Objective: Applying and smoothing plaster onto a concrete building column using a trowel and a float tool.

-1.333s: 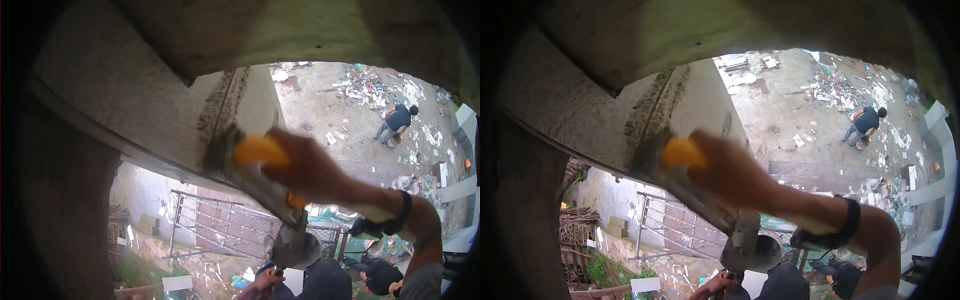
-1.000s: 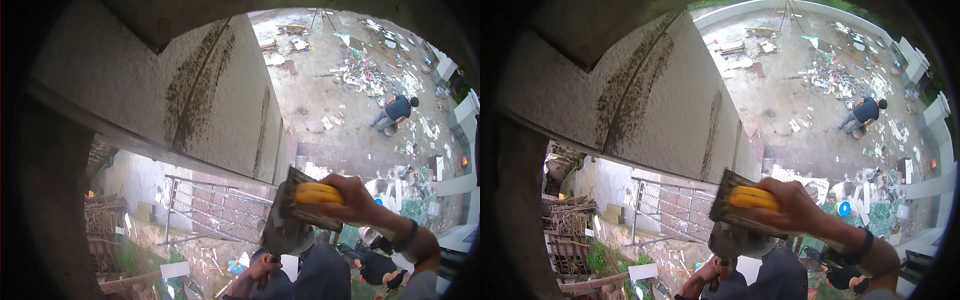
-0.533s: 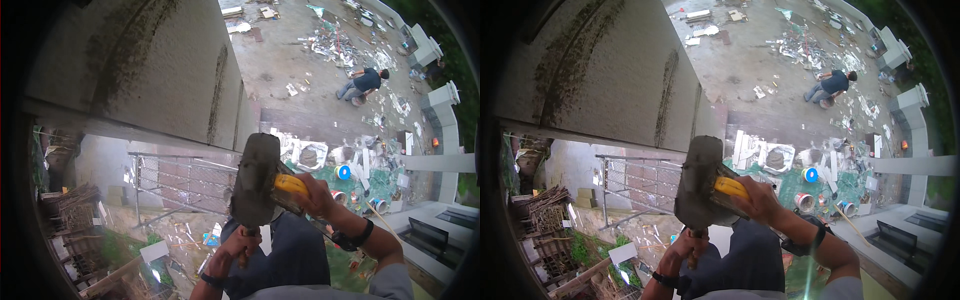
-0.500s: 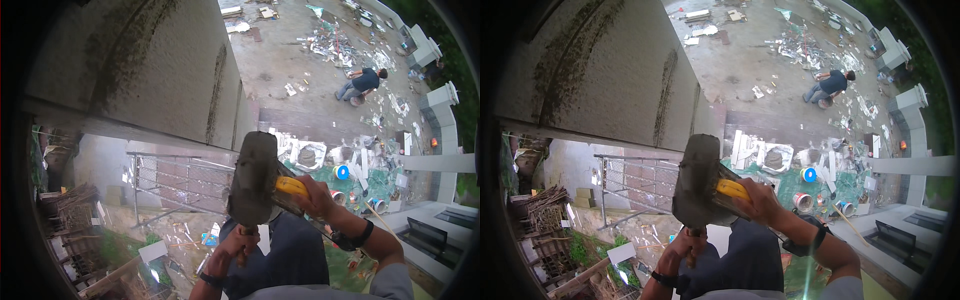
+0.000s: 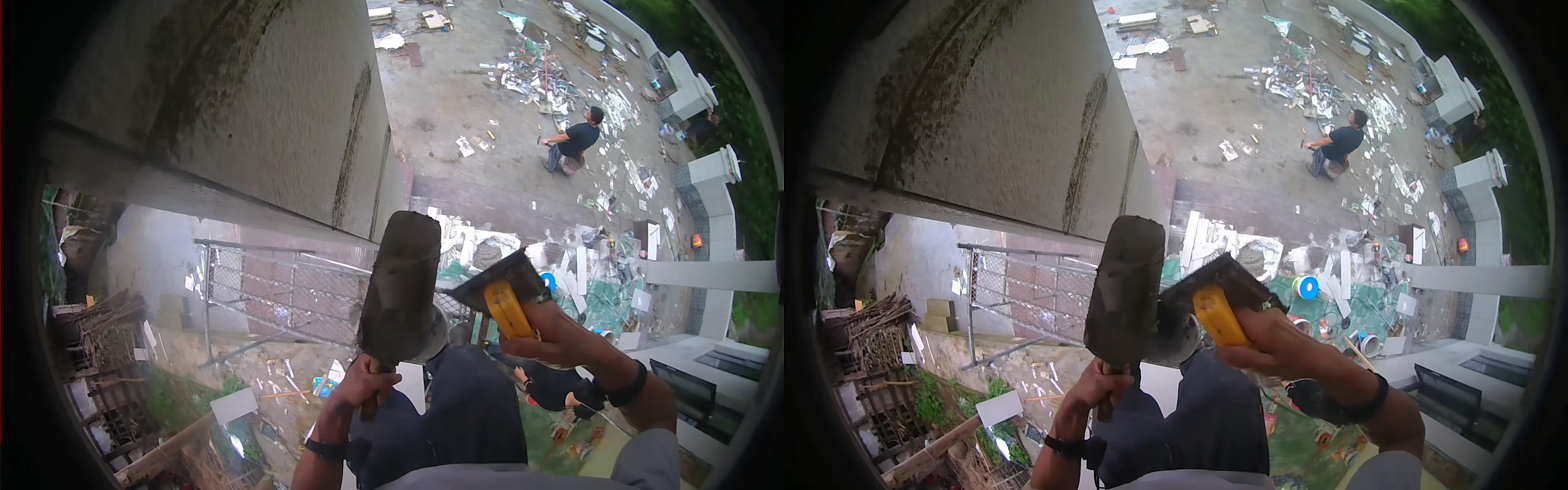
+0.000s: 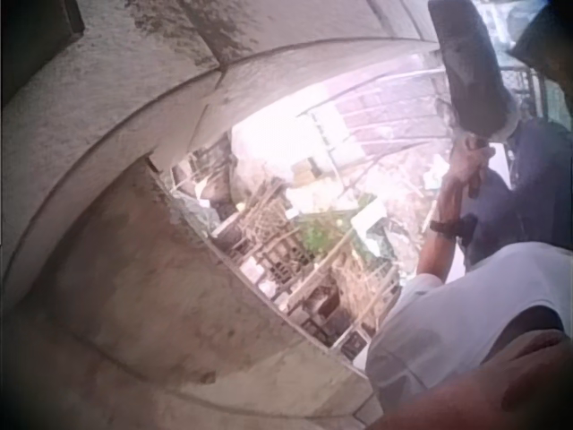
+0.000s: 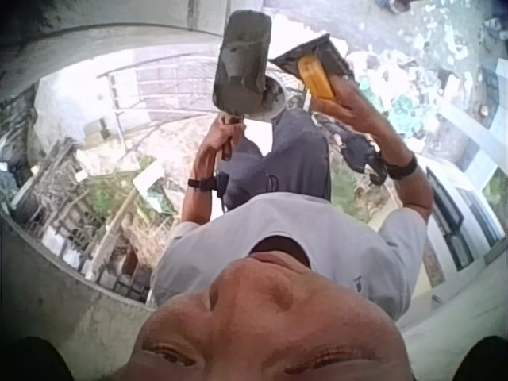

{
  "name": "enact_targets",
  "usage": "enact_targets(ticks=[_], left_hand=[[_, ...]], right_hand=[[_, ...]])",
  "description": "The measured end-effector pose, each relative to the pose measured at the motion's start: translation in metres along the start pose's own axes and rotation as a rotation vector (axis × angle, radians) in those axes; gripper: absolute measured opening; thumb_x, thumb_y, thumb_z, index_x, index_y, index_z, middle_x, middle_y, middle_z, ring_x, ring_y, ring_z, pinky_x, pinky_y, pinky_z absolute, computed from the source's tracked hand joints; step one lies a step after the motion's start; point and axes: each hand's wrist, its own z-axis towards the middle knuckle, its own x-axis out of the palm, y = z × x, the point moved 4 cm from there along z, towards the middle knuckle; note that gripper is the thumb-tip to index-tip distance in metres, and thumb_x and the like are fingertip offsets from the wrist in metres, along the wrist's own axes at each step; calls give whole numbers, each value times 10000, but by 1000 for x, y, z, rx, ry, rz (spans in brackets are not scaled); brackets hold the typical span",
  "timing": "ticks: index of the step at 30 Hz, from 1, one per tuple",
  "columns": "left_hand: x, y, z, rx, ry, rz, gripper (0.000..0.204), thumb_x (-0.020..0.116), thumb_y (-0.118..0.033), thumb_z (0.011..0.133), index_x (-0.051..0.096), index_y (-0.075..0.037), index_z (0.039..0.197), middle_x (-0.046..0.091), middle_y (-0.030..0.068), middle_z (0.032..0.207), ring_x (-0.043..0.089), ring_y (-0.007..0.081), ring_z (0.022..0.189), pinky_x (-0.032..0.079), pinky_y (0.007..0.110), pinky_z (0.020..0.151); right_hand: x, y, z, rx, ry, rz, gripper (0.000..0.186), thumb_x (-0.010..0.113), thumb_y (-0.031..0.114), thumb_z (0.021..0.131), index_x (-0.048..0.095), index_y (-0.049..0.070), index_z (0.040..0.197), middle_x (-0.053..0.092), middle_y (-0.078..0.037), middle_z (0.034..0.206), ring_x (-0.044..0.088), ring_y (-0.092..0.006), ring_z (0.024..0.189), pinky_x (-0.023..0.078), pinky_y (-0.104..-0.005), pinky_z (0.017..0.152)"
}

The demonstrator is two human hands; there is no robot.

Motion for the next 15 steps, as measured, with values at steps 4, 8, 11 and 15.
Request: enact_targets(ticks=[4, 8, 11, 15], left_hand=[[3, 1, 7, 47, 52, 53, 167, 722, -91, 820, 564, -78, 769, 540, -5, 568, 514, 84, 459, 395, 249, 442], [8, -3, 4, 58, 145, 127, 152, 723, -115, 835, 577, -73, 820, 546, -20, 600, 506, 67, 485, 391, 242, 460], [9, -7, -6, 88, 97, 125, 157, 722, -128, 835, 592, -66, 898, 556, -27, 645, 509, 59, 522, 394, 237, 474], [1, -14, -26, 70, -9, 262, 249, 724, -108, 802, 608, -54, 1016, 587, -32, 723, 522, 41, 591, 415, 227, 516]], right_hand=[[4, 25, 19, -281, -131, -379, 357, 666, 345, 872, 529, 23, 947, 563, -154, 636, 590, -372, 561, 453, -416, 511], [13, 35, 36, -133, 25, -516, 385, 690, 338, 831, 539, 14, 977, 567, -144, 734, 567, -378, 620, 459, -414, 582], [12, 43, 42, -93, -6, -584, 369, 684, 335, 834, 537, 20, 958, 569, -141, 717, 578, -381, 624, 463, -419, 588], [9, 45, 46, -64, -32, -534, 369, 683, 319, 830, 537, 13, 977, 575, -173, 768, 583, -400, 671, 463, -437, 615]])
